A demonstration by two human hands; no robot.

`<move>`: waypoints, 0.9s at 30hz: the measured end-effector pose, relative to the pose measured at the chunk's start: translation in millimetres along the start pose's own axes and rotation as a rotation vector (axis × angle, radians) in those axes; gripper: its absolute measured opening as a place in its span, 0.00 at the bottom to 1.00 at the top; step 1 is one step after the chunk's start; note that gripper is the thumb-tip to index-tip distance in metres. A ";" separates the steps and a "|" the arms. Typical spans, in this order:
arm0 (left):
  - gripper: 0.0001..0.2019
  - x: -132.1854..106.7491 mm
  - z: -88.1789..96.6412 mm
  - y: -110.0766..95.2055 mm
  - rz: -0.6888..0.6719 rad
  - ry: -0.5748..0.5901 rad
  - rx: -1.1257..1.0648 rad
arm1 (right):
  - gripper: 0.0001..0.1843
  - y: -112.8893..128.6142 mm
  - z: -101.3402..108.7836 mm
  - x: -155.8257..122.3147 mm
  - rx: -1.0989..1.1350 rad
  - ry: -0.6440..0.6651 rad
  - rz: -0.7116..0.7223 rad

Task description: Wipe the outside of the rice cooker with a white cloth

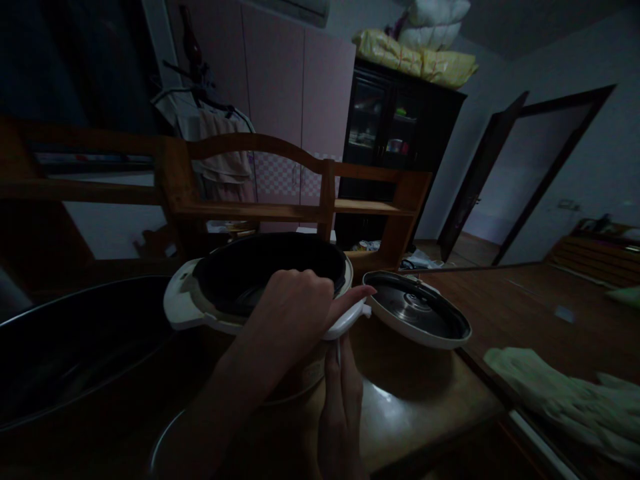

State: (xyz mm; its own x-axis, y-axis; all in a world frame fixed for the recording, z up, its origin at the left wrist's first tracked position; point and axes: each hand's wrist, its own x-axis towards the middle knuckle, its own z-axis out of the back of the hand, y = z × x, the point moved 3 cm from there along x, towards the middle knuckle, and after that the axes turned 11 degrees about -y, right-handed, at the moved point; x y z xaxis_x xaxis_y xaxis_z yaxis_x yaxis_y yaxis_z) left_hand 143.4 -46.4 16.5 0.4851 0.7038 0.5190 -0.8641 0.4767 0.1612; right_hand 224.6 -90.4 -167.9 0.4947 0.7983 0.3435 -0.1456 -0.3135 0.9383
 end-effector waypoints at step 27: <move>0.37 -3.7 4.8 4.5 0.008 0.049 0.037 | 0.28 -2.6 8.7 1.1 0.111 0.021 -0.089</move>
State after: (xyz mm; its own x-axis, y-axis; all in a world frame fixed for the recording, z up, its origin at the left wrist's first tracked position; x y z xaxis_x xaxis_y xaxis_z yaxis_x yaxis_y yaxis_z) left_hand 137.1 -49.4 19.3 0.4830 0.7329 0.4791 -0.8721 0.4514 0.1886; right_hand 233.0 -93.2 -170.3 0.4832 0.8359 0.2605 -0.0051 -0.2949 0.9555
